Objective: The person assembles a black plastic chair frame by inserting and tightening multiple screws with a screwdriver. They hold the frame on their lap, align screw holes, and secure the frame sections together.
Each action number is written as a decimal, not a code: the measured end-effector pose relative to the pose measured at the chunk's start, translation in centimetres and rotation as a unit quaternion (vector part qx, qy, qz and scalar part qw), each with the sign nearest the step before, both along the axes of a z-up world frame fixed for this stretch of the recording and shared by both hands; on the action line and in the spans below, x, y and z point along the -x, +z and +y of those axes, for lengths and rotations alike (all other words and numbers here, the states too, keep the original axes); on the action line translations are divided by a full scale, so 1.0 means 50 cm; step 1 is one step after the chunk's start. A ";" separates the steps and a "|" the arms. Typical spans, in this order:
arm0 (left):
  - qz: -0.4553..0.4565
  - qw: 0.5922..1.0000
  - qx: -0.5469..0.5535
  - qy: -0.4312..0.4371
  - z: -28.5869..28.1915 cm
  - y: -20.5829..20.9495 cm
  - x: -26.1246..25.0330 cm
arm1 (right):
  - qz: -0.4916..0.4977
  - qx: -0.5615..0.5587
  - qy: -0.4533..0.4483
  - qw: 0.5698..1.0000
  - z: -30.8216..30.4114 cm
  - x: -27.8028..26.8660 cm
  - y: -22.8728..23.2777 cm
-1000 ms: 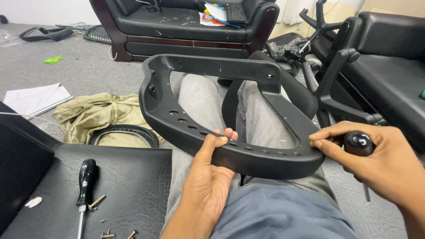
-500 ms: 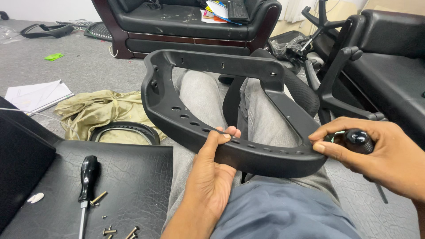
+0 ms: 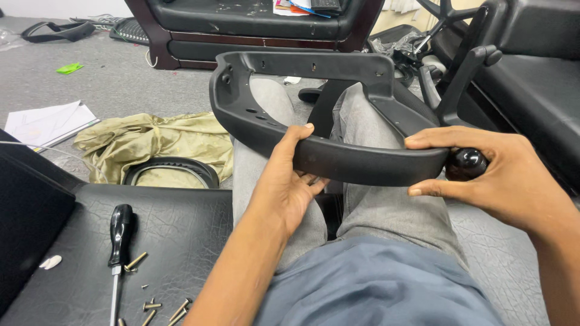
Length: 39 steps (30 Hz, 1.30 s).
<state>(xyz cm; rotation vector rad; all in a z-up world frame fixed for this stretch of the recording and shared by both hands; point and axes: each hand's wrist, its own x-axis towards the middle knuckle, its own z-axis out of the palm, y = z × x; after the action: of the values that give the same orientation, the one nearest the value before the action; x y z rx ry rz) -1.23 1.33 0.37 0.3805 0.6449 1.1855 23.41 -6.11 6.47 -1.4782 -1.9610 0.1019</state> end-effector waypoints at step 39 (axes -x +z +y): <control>0.852 0.458 -0.194 -0.163 0.112 -0.214 0.023 | 0.055 0.321 -0.142 0.935 0.124 -0.105 -0.043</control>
<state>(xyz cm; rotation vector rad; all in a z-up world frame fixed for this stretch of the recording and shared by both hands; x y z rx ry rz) -2.38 6.94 -10.34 2.1285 1.8731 0.0957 28.66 0.09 4.33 -2.0977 -1.6733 0.7399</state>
